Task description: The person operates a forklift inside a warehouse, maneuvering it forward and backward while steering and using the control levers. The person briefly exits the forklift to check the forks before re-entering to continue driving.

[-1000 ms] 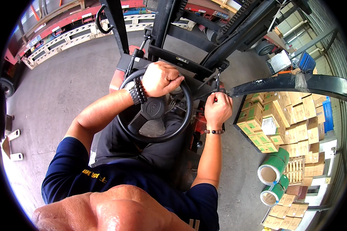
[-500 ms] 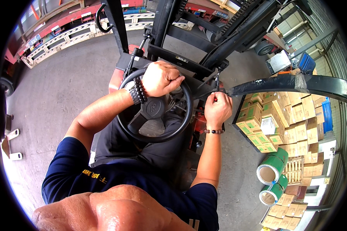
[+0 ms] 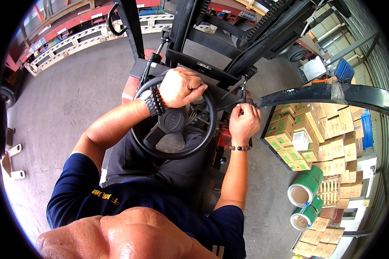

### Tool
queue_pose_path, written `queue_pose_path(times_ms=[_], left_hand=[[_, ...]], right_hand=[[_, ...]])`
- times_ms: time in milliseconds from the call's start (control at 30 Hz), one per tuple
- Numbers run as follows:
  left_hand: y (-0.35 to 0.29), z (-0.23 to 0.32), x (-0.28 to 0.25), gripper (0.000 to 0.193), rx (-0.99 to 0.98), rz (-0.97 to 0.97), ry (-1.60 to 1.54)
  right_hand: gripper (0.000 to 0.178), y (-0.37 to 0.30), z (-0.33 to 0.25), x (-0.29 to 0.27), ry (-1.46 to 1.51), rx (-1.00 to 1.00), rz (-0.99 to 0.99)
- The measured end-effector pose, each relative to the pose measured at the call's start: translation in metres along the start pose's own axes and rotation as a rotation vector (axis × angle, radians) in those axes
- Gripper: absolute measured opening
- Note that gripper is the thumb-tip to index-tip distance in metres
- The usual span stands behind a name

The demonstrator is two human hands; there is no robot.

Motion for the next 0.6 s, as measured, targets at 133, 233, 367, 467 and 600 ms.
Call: queue_pose_path(times_ms=[133,233,367,467,600], left_hand=[[-0.001,0.0,0.001,0.034,0.011,0.034,-0.033],[0.001,-0.001,-0.003,0.033,0.008,0.024,-0.02],[0.005,-0.002,0.003,0.033,0.015,0.037,-0.025],[0.005,-0.002,0.004,0.032,0.021,0.022,-0.012],[0.007,-0.005,0.007,0.032,0.013,0.005,-0.012]], right_hand=[[0.011,-0.032,-0.006,-0.023,-0.008,-0.008,-0.141],[0.013,-0.049,0.001,-0.057,-0.003,0.002,-0.062],[0.013,-0.067,0.055,-0.058,-0.017,0.256,-0.059],[0.017,-0.06,0.073,-0.041,0.192,0.432,-0.001],[0.02,-0.01,0.101,-0.011,0.182,0.3,0.016]])
Point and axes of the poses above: each hand's wrist, its own y-axis towards the middle knuckle, its own x-axis out of the palm, z = x × y, the point moved 2 cm from there along y, towards the middle knuckle, and after that the axes turned 8 degrees about z, right-handed, at the moved point
